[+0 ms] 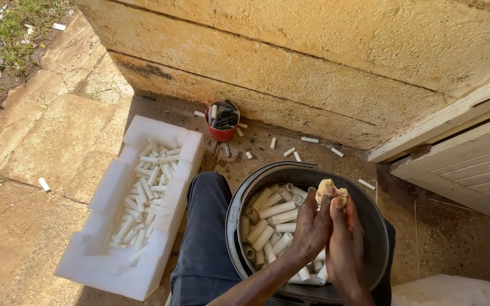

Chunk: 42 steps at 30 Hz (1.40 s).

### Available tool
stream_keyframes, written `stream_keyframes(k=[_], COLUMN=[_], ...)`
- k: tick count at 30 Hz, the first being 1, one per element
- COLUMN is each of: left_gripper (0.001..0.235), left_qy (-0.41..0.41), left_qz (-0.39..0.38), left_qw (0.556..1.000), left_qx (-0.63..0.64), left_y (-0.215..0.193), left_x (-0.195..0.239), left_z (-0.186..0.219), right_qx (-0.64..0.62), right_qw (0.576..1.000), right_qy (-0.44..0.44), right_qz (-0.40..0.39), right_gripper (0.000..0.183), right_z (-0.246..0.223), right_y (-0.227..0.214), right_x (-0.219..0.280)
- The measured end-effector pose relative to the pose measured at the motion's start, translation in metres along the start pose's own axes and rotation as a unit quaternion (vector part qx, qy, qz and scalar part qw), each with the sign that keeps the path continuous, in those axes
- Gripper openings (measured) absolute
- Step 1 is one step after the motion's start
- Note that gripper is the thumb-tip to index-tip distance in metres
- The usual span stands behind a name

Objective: Cleaning short PVC pipe segments by wiping them with a cloth and transferring them from a foam container to a bucket.

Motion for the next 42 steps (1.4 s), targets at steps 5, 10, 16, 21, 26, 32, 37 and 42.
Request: stream_keyframes(k=[5,10,16,21,26,32,37,42], left_gripper=[0.056,0.093,0.077,0.081,0.062,0.061,0.052,0.050], left_qy=[0.029,-0.047,0.010,0.026,-0.004,0.112,0.255,0.272], left_qz=[-0.037,-0.028,-0.011,0.000,0.056,0.058,-0.009,-0.041], left_qw=[0.998,0.998,0.995,0.993,0.998,0.984,0.944,0.941], left_qx=[0.036,-0.017,-0.102,-0.113,0.006,-0.125,-0.211,-0.198], left_y=[-0.003,-0.014,-0.001,-0.008,-0.015,-0.012,-0.013,-0.001], left_x=[-0.003,-0.008,0.003,0.005,0.006,0.007,0.006,0.024], left_z=[0.001,-0.018,0.001,0.011,-0.018,0.025,0.021,0.030], right_qx=[0.054,0.112,0.032,-0.251,-0.284,-0.311,-0.188,-0.246], right_qw=[0.997,0.986,0.986,0.957,0.943,0.939,0.977,0.965], right_qy=[-0.044,-0.095,-0.095,0.136,0.155,0.146,0.081,0.026], right_qz=[0.046,0.077,0.133,-0.040,0.073,0.027,0.053,0.084], right_gripper=[0.068,0.056,0.034,0.056,0.030,0.028,0.032,0.018], right_z=[-0.005,-0.009,-0.006,0.038,0.017,0.021,-0.004,0.030], right_y=[0.003,-0.003,-0.036,-0.031,-0.038,0.006,0.006,-0.025], right_x=[0.002,-0.006,-0.047,-0.072,-0.066,-0.027,0.000,-0.060])
Point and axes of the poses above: each hand's wrist, its own x-axis away from the middle knuckle, its own y-axis out of the palm, z = x × y, the point moved 8 cm from there along -x, towards the middle knuckle, and after that the axes turned 3 degrees about z, right-handed, at the moved point
